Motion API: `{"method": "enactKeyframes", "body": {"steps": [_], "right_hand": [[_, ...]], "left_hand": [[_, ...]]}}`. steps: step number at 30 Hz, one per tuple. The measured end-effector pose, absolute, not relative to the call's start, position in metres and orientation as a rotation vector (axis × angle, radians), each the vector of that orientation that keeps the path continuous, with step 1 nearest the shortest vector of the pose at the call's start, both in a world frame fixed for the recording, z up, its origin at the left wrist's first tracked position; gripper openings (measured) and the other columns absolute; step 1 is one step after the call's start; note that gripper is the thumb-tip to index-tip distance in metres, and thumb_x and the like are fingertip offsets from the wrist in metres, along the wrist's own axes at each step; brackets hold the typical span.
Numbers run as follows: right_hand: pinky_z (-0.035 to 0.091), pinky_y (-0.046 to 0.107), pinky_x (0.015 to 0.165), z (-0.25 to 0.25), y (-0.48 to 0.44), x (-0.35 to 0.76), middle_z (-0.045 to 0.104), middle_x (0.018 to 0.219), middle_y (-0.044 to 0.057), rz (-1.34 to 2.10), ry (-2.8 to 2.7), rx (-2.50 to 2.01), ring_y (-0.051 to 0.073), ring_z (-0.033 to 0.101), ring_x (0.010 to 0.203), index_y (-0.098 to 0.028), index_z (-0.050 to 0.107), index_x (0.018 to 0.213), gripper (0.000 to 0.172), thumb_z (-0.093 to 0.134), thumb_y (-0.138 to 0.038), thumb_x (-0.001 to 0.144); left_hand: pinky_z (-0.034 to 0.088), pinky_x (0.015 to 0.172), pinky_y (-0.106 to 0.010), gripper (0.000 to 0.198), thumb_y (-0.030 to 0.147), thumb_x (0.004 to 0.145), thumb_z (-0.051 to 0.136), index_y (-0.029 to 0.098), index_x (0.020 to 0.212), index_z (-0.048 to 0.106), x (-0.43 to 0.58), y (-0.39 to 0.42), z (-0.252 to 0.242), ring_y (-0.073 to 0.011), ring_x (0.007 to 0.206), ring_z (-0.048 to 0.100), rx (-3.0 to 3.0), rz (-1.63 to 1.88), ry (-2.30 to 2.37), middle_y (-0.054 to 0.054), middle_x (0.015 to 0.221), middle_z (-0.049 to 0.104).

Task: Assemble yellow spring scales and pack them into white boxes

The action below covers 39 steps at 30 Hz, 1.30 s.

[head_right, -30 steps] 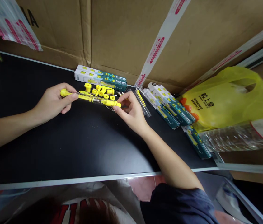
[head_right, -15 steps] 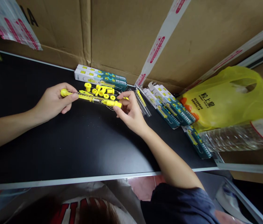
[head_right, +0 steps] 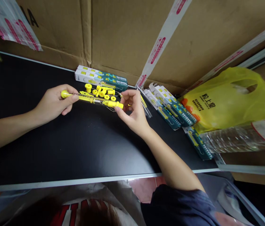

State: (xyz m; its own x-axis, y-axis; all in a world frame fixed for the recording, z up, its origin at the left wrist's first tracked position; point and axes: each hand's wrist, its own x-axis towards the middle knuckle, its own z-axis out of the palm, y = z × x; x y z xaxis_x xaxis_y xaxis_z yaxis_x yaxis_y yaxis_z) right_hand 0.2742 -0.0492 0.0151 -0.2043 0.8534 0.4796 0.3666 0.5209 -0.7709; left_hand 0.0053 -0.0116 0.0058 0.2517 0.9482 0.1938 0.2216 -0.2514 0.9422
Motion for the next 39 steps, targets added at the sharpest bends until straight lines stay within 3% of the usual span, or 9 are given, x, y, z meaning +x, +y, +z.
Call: {"method": "enactKeyframes", "body": {"steps": [10,16,24,29,33,39], "right_hand": [[0.052,0.033,0.064,0.008,-0.049,0.278,0.048,0.094,0.002,0.643,-1.894,-0.995,0.016,0.054,0.077,-0.030,0.044,0.116,0.033,0.060,-0.048,0.094],[0.055,0.031,0.066,0.005,-0.049,0.277,0.048,0.095,0.002,0.652,-1.889,-0.965,0.016,0.052,0.078,-0.030,0.045,0.117,0.031,0.062,-0.043,0.094],[0.059,0.035,0.076,0.003,-0.050,0.278,0.051,0.101,0.004,0.664,-1.893,-0.986,0.017,0.054,0.083,-0.028,0.052,0.113,0.027,0.064,-0.042,0.093],[0.060,0.033,0.073,0.003,-0.048,0.279,0.053,0.100,0.004,0.697,-1.862,-0.986,0.017,0.056,0.084,-0.027,0.053,0.110,0.028,0.066,-0.043,0.092],[0.059,0.030,0.069,0.005,-0.047,0.281,0.053,0.099,0.003,0.673,-1.869,-0.967,0.016,0.057,0.083,-0.027,0.054,0.108,0.027,0.068,-0.041,0.091],[0.057,0.029,0.069,0.008,-0.047,0.281,0.056,0.099,0.002,0.678,-1.871,-1.005,0.015,0.059,0.082,-0.027,0.053,0.108,0.031,0.070,-0.044,0.089]], "left_hand": [[0.028,0.039,-0.024,0.013,0.026,0.084,0.063,0.020,0.083,0.052,0.005,-0.012,0.006,-0.0054,0.033,0.038,1.663,1.072,1.109,0.009,0.050,0.044],[0.029,0.039,-0.022,0.015,0.022,0.085,0.062,0.022,0.086,0.047,0.005,-0.011,0.004,-0.0058,0.037,0.041,1.627,1.115,1.036,0.011,0.053,0.043],[0.028,0.037,-0.020,0.022,0.029,0.082,0.069,0.022,0.084,0.049,0.003,-0.008,0.000,-0.0051,0.037,0.043,1.610,1.147,1.025,0.010,0.054,0.046],[0.029,0.034,-0.019,0.020,0.025,0.083,0.070,0.021,0.084,0.050,0.004,-0.007,-0.002,-0.0045,0.035,0.044,1.567,1.149,1.015,0.009,0.055,0.051],[0.027,0.032,-0.019,0.016,0.022,0.087,0.065,0.019,0.080,0.052,0.005,-0.008,-0.001,-0.0032,0.035,0.047,1.546,1.156,1.023,0.002,0.069,0.064],[0.026,0.032,-0.019,0.015,0.022,0.088,0.066,0.017,0.078,0.056,0.004,-0.009,0.002,-0.0031,0.035,0.047,1.526,1.166,1.056,0.001,0.067,0.064]]}}
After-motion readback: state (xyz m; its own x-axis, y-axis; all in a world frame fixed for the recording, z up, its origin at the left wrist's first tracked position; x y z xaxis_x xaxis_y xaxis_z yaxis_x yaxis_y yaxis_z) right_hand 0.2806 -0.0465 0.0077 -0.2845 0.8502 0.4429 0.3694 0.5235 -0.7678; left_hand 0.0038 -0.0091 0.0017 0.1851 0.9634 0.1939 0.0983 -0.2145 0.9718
